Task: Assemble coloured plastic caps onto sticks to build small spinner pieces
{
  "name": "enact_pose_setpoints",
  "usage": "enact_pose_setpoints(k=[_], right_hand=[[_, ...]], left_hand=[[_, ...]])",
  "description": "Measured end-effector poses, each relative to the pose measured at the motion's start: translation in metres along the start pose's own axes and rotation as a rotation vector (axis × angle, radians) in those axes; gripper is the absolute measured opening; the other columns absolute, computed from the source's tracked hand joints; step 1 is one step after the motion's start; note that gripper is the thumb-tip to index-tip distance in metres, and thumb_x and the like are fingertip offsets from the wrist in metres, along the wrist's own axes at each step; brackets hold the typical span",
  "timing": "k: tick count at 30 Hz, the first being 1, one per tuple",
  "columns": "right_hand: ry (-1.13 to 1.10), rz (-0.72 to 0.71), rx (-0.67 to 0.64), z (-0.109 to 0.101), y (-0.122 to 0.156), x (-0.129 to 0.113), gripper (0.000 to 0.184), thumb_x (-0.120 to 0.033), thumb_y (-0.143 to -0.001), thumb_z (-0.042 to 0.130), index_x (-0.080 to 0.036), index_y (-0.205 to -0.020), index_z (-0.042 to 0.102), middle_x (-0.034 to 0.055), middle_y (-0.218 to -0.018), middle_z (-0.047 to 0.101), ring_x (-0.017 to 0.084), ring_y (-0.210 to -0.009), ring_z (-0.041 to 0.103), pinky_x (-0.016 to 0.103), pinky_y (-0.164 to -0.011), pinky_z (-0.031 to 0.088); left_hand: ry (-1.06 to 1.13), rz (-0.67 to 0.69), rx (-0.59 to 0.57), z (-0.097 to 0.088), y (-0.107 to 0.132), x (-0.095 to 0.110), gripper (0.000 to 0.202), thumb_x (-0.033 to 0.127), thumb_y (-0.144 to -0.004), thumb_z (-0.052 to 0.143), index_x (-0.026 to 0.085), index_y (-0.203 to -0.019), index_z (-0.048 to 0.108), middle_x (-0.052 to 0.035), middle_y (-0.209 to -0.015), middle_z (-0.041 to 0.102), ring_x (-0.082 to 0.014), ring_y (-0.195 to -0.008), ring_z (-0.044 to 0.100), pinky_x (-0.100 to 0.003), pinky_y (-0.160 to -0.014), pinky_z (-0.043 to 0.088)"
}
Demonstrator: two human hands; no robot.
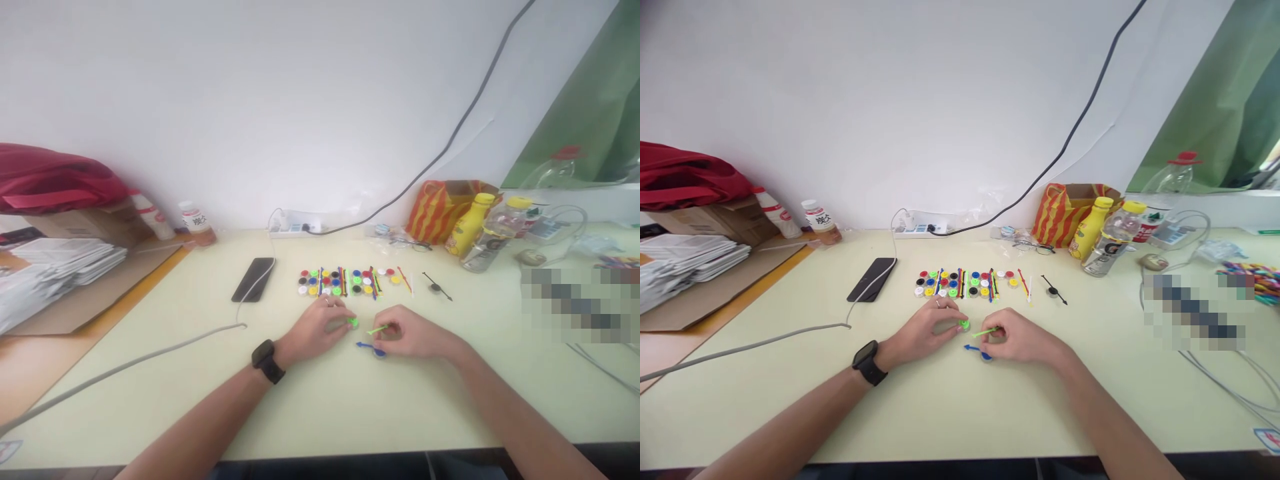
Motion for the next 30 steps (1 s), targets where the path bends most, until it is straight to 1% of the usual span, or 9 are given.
enact_pose_setpoints(k=[3,6,11,18,21,23,25,28,30], right_hand=[[0.044,0.075,-0.006,-0.022,0.011,0.01,0.018,-0.032,-0.085,0.064,-0.019,-0.074,0.071,0.0003,-0.071,0.063,0.015,-0.064,0.05,0.026,-0.058,0.038],[0.067,0.105,-0.009,-0.042,0.023,0.015,0.019,-0.038,-0.079,0.072,-0.02,-0.075,0.075,0.0005,-0.071,0.062,0.016,-0.066,0.051,0.027,-0.06,0.04],[0.095,0.171,-0.022,-0.059,0.04,0.026,0.011,-0.034,-0.072,0.076,-0.022,-0.073,0.076,-0.0004,-0.074,0.062,0.017,-0.069,0.053,0.028,-0.065,0.043],[0.235,0.456,0.211,-0.097,0.072,0.073,0.017,-0.037,-0.07,0.072,-0.021,-0.065,0.069,-0.0013,-0.061,0.053,0.017,-0.059,0.05,0.028,-0.055,0.036],[0.366,0.539,0.427,-0.11,0.081,0.083,0.029,-0.05,-0.073,0.072,-0.021,-0.07,0.069,0.0005,-0.062,0.055,0.019,-0.06,0.052,0.029,-0.055,0.037],[0.421,0.527,0.61,-0.115,0.081,0.08,0.038,-0.058,-0.076,0.07,-0.021,-0.076,0.068,0.0022,-0.065,0.058,0.02,-0.062,0.054,0.031,-0.057,0.039],[0.392,0.452,0.725,-0.114,0.074,0.072,0.042,-0.062,-0.084,0.061,-0.021,-0.082,0.068,0.0047,-0.073,0.062,0.022,-0.067,0.057,0.032,-0.061,0.043],[0.257,0.243,0.734,-0.101,0.052,0.051,0.047,-0.06,-0.096,0.045,-0.02,-0.095,0.07,0.0091,-0.092,0.068,0.023,-0.079,0.062,0.034,-0.068,0.048],[0.188,0.127,0.685,-0.085,0.036,0.036,0.047,-0.058,-0.098,0.044,-0.021,-0.105,0.071,0.0097,-0.098,0.066,0.024,-0.084,0.062,0.035,-0.071,0.049]], left_hand=[[0.01,-0.011,-0.003,0.0,0.0,-0.002,0.02,0.035,-0.098,0.062,0.03,-0.113,0.076,-0.008,-0.108,0.07,-0.0262,-0.104,0.062,-0.042,-0.092,0.052],[0.02,-0.017,-0.003,0.0,0.001,-0.003,0.02,0.035,-0.098,0.062,0.03,-0.112,0.075,-0.0083,-0.108,0.07,-0.0266,-0.105,0.062,-0.042,-0.092,0.053],[0.021,-0.024,-0.008,0.001,0.001,-0.003,0.02,0.033,-0.098,0.062,0.029,-0.113,0.075,-0.0079,-0.109,0.07,-0.0268,-0.107,0.062,-0.042,-0.094,0.052],[0.028,-0.029,-0.021,0.001,0.001,-0.002,0.021,0.033,-0.098,0.062,0.027,-0.113,0.075,-0.0077,-0.109,0.071,-0.027,-0.11,0.06,-0.041,-0.096,0.05],[0.035,-0.032,-0.026,0.001,0.001,-0.002,0.02,0.034,-0.096,0.064,0.026,-0.113,0.074,-0.0074,-0.11,0.071,-0.0265,-0.11,0.06,-0.04,-0.096,0.05],[0.045,-0.033,-0.023,0.001,0.001,-0.002,0.019,0.034,-0.096,0.065,0.025,-0.111,0.074,-0.0073,-0.11,0.071,-0.0266,-0.111,0.06,-0.039,-0.096,0.049],[0.059,-0.044,-0.023,0.001,0.001,-0.002,0.017,0.034,-0.096,0.065,0.024,-0.108,0.073,-0.0073,-0.107,0.071,-0.0264,-0.111,0.061,-0.039,-0.096,0.049],[0.11,-0.095,-0.035,0.001,0.001,-0.002,0.017,0.036,-0.096,0.065,0.023,-0.106,0.071,-0.0067,-0.105,0.071,-0.0239,-0.104,0.063,-0.037,-0.091,0.05],[0.173,-0.139,-0.03,0.002,0.001,-0.003,0.018,0.037,-0.096,0.066,0.022,-0.104,0.07,-0.0057,-0.101,0.071,-0.0212,-0.096,0.064,-0.035,-0.087,0.051]])
Point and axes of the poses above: each hand's wrist, its own y-axis away from the middle knuckle, its own z-axis out of the palm, x = y × z, the point moved 3 cm from there along -y, towards the middle knuckle
